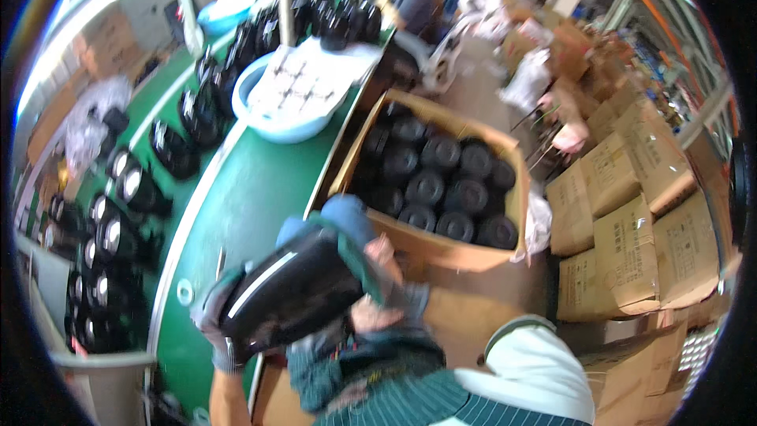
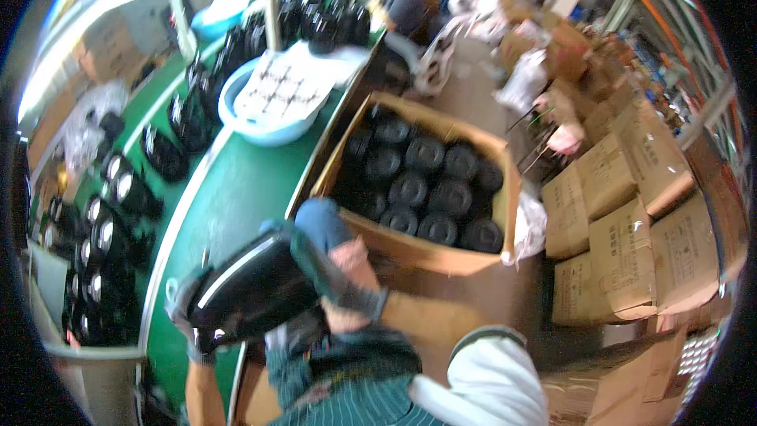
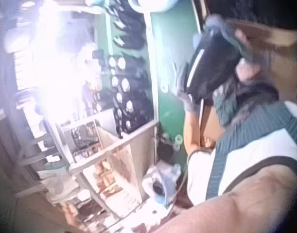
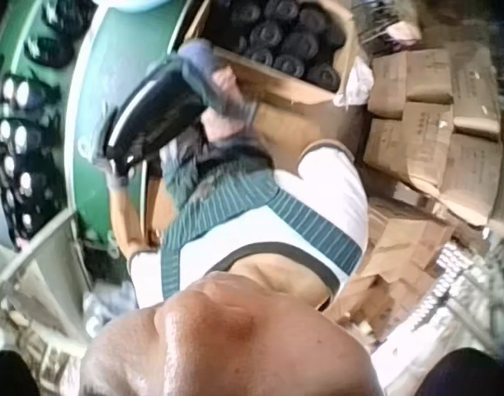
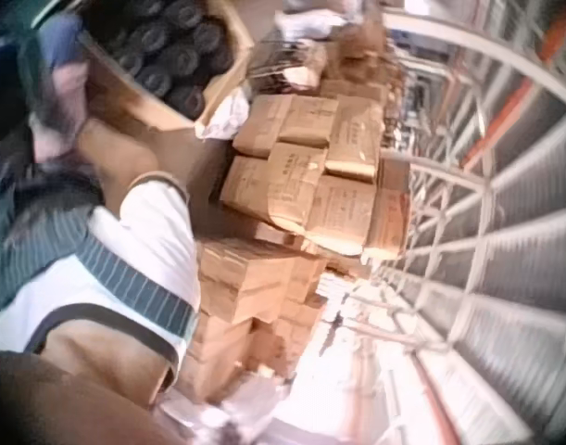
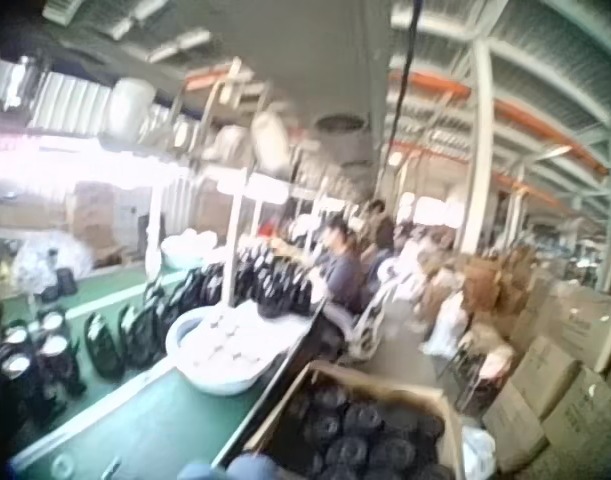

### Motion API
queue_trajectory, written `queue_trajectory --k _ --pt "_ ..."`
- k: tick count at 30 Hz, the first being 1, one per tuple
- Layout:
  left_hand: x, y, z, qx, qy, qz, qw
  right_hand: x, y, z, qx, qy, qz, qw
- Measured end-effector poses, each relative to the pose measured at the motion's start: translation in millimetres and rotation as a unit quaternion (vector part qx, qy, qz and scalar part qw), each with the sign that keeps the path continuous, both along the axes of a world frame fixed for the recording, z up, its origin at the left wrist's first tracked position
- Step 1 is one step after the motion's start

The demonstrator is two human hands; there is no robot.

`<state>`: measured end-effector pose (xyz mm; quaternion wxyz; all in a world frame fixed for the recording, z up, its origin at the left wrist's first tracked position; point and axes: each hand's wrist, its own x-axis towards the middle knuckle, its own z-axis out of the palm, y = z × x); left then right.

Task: The person assembles black kettles by inserting a metal rod into the base and securing it with a black cap. They repeatedly pick up kettle bodies, insert the rod, and tighten the cap before placing the finished units on the table.

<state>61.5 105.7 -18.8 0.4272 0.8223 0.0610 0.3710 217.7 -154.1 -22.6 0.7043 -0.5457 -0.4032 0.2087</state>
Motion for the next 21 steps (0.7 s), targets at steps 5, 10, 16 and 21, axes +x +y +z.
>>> queue_trajectory --k 5,10,16,21 --pt "-9.5 15.8 8.6 0.178 0.031 -0.007 0.984 3.7 -8.7 -10.1 -0.08 0.137 0.05 0.986" --pt "-28.2 2.8 -40.1 -0.409 0.143 -0.115 0.894 1.4 -14.8 13.9 -0.062 -0.334 -0.044 0.94" --pt "-27.3 -14.2 -76.4 -0.652 0.201 -0.248 0.688 0.1 -1.5 20.4 0.049 -0.258 -0.013 0.965" --pt "-9.6 -23.8 -6.8 -0.152 0.172 -0.017 0.973 -11.7 -14.9 -11.1 0.073 0.187 0.058 0.978"
